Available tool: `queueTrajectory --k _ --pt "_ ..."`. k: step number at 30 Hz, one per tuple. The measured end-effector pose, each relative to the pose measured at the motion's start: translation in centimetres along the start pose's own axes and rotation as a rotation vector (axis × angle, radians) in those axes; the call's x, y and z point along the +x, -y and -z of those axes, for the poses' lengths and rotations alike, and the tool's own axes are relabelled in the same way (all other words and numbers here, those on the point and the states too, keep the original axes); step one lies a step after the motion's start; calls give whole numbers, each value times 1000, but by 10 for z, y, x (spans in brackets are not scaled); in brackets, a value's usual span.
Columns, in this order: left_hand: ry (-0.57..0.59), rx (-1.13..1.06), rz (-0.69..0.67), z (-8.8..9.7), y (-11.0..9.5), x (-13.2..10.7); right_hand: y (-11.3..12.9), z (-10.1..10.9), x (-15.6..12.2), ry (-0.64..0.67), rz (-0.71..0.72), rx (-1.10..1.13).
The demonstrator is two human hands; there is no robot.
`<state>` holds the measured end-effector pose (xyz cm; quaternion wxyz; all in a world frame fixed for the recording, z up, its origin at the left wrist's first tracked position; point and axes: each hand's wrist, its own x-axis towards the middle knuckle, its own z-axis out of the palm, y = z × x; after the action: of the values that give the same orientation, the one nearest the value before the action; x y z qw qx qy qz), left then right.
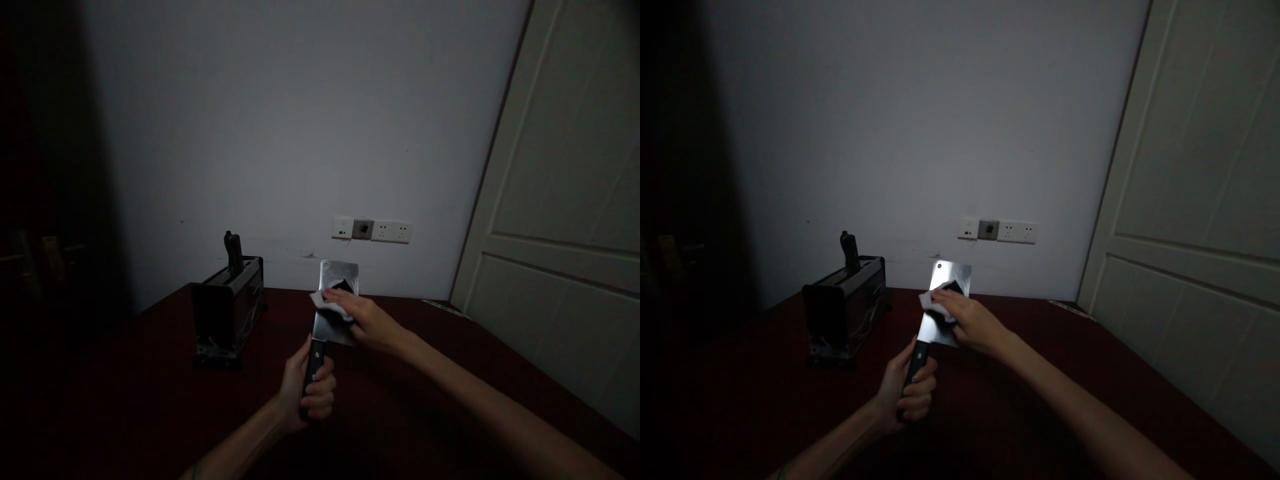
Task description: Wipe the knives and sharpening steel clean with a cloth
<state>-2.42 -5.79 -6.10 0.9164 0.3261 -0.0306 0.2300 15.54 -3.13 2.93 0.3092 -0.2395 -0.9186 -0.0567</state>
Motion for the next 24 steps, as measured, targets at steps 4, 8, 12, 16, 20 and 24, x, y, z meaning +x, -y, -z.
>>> queueTrajectory --k 4,8,12,16,20,24 --pt "34 13 36 -3 3 1 -32 22 14 -124 -112 -99" --pt "22 2 13 2 0 1 -14 8 6 -76 -53 -109" --pt "-79 -20 21 6 -3 -1 27 -17 -11 30 49 -121" --pt "-87 -16 34 5 -2 -2 29 -17 -11 52 98 -202" --pt "13 21 28 -1 0 -1 -6 8 6 -74 20 -253" --pt "32 39 44 -3 2 0 -25 24 16 -201 -67 -251"
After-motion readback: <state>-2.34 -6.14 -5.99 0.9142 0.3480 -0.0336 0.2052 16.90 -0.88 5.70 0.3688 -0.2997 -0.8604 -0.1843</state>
